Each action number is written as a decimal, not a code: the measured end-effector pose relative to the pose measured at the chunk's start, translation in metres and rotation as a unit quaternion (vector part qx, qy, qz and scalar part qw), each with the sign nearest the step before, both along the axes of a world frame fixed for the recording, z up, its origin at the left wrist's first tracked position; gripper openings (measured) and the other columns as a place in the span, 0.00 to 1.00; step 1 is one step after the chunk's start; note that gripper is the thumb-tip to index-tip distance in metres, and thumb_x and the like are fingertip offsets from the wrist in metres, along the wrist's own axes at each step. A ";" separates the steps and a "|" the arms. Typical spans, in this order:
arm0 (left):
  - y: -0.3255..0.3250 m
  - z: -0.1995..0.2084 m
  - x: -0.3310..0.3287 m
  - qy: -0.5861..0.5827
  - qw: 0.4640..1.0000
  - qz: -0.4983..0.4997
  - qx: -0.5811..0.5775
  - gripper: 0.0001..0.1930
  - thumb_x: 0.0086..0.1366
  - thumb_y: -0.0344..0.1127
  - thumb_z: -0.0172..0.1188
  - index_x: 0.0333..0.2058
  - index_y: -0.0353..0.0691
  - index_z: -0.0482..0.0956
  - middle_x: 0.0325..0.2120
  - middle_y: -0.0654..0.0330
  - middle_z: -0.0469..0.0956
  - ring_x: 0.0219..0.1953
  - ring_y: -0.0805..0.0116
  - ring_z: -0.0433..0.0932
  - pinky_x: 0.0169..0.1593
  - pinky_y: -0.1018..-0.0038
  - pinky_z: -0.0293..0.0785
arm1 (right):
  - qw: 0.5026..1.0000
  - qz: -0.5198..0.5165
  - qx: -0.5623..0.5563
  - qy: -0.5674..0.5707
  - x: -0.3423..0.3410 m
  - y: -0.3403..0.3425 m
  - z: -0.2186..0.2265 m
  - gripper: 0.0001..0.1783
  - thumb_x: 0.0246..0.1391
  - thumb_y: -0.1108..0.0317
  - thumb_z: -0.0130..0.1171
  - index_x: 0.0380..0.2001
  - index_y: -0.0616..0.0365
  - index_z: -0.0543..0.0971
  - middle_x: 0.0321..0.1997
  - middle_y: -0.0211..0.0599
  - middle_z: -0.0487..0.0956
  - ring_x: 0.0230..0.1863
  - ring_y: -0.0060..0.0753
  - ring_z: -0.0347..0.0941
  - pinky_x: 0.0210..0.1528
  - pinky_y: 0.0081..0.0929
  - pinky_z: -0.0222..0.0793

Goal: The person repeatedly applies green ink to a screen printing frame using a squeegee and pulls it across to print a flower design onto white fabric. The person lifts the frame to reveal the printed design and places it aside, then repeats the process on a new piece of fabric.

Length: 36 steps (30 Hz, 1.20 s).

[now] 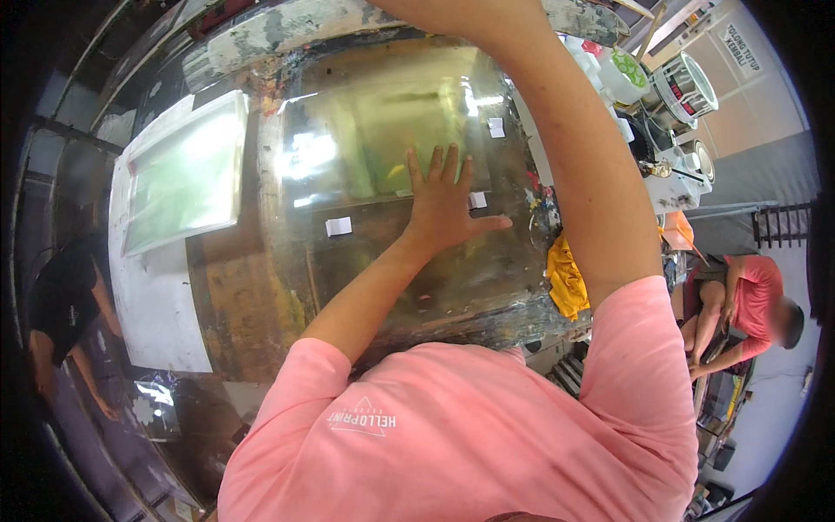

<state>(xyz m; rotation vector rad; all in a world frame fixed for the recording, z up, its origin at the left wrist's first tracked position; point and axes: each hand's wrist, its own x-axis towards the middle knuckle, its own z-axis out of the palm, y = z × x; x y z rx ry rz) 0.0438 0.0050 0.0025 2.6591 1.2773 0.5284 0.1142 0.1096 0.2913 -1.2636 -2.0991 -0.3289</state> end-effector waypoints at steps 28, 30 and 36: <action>-0.014 -0.011 0.007 -0.090 0.994 0.026 0.053 0.61 0.53 0.86 0.53 0.63 0.29 0.73 0.65 0.34 0.68 0.69 0.33 0.64 0.72 0.35 0.51 | 1.000 -0.024 0.020 0.002 -0.011 -0.013 -0.004 0.27 0.56 0.48 0.55 0.22 0.65 0.81 0.26 0.56 0.81 0.31 0.60 0.79 0.40 0.50 0.74; -0.014 -0.012 0.008 -0.085 0.994 0.027 0.063 0.60 0.53 0.86 0.52 0.62 0.29 0.74 0.65 0.35 0.69 0.68 0.34 0.65 0.72 0.36 0.52 | 0.999 -0.027 0.030 0.000 -0.011 -0.017 -0.002 0.27 0.56 0.48 0.56 0.23 0.65 0.81 0.27 0.57 0.81 0.32 0.61 0.79 0.40 0.51 0.73; -0.013 -0.015 0.005 -0.073 0.993 0.035 0.086 0.59 0.55 0.86 0.51 0.62 0.31 0.75 0.63 0.36 0.71 0.68 0.34 0.66 0.73 0.36 0.49 | 0.999 -0.005 0.040 -0.004 -0.012 -0.012 -0.009 0.26 0.55 0.48 0.57 0.24 0.65 0.82 0.28 0.58 0.81 0.33 0.62 0.79 0.41 0.52 0.73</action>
